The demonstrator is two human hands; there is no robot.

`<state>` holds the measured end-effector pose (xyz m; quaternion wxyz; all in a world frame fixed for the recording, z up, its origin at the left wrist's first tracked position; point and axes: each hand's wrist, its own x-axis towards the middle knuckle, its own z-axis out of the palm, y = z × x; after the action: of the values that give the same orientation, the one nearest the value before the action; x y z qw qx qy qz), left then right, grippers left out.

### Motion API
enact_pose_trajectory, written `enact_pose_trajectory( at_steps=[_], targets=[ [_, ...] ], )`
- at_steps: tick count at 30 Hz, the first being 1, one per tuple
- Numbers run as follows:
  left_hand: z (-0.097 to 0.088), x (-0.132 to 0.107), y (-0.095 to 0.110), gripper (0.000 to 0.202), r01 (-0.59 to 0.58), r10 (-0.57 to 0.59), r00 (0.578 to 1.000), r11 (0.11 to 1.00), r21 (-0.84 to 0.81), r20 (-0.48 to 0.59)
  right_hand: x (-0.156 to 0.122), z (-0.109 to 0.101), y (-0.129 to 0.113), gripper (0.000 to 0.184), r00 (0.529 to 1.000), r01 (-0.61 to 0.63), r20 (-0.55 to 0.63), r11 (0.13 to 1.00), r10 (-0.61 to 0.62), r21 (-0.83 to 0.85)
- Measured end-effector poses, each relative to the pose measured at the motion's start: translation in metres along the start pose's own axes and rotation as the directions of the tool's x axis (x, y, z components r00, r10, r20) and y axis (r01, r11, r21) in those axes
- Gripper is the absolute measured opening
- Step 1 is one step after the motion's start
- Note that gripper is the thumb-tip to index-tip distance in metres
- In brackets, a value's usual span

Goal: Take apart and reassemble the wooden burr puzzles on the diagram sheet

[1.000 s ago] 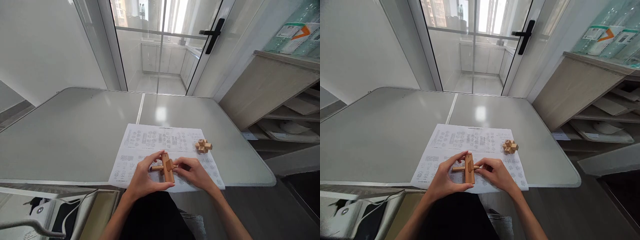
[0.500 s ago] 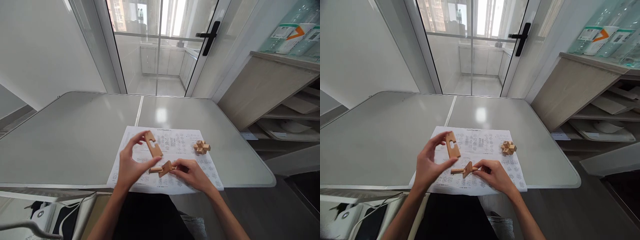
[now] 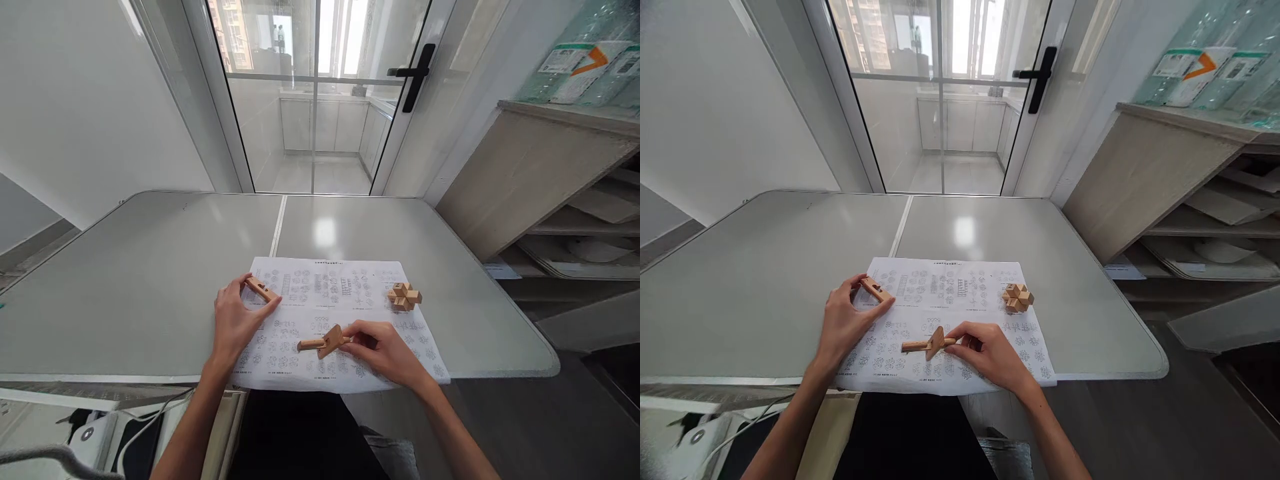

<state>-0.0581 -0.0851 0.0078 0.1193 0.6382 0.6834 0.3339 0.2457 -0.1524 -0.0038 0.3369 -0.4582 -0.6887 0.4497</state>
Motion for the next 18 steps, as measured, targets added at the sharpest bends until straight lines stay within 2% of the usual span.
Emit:
enact_pose_trajectory(
  at_steps=[6, 9, 13, 15, 16, 18],
  targets=[
    [0.005, 0.003, -0.005, 0.078, -0.005, 0.004, 1.000, 0.998, 0.055, 0.013, 0.000, 0.000, -0.002, 0.036, 1.000, -0.013, -0.006, 1.000, 0.013, -0.002],
    [0.003, 0.002, -0.004, 0.077, -0.042, 0.042, 0.999, 0.998, 0.056, 0.001, 0.000, 0.000, -0.001, 0.038, 1.000, -0.008, -0.005, 1.000, 0.008, 0.008],
    [-0.008, -0.009, 0.013, 0.051, -0.129, 0.127, 0.991, 0.988, -0.079, -0.035, 0.001, 0.000, 0.000, 0.035, 1.000, -0.005, -0.006, 1.000, 0.005, 0.013],
    [-0.016, -0.018, 0.027, 0.036, -0.165, 0.183, 0.981, 0.961, -0.223, 0.059, 0.000, 0.000, 0.000, 0.031, 1.000, -0.010, -0.008, 1.000, 0.011, 0.010],
    [-0.020, -0.024, 0.034, 0.032, -0.189, 0.237, 0.959, 0.944, -0.271, 0.156, 0.000, 0.000, 0.000, 0.029, 1.000, -0.015, -0.010, 1.000, 0.015, 0.008],
    [-0.024, -0.035, 0.049, 0.031, -0.289, 0.390, 0.874, 0.896, -0.337, 0.290, 0.000, 0.000, 0.000, 0.027, 1.000, -0.020, -0.008, 1.000, 0.020, 0.007]
  ],
)
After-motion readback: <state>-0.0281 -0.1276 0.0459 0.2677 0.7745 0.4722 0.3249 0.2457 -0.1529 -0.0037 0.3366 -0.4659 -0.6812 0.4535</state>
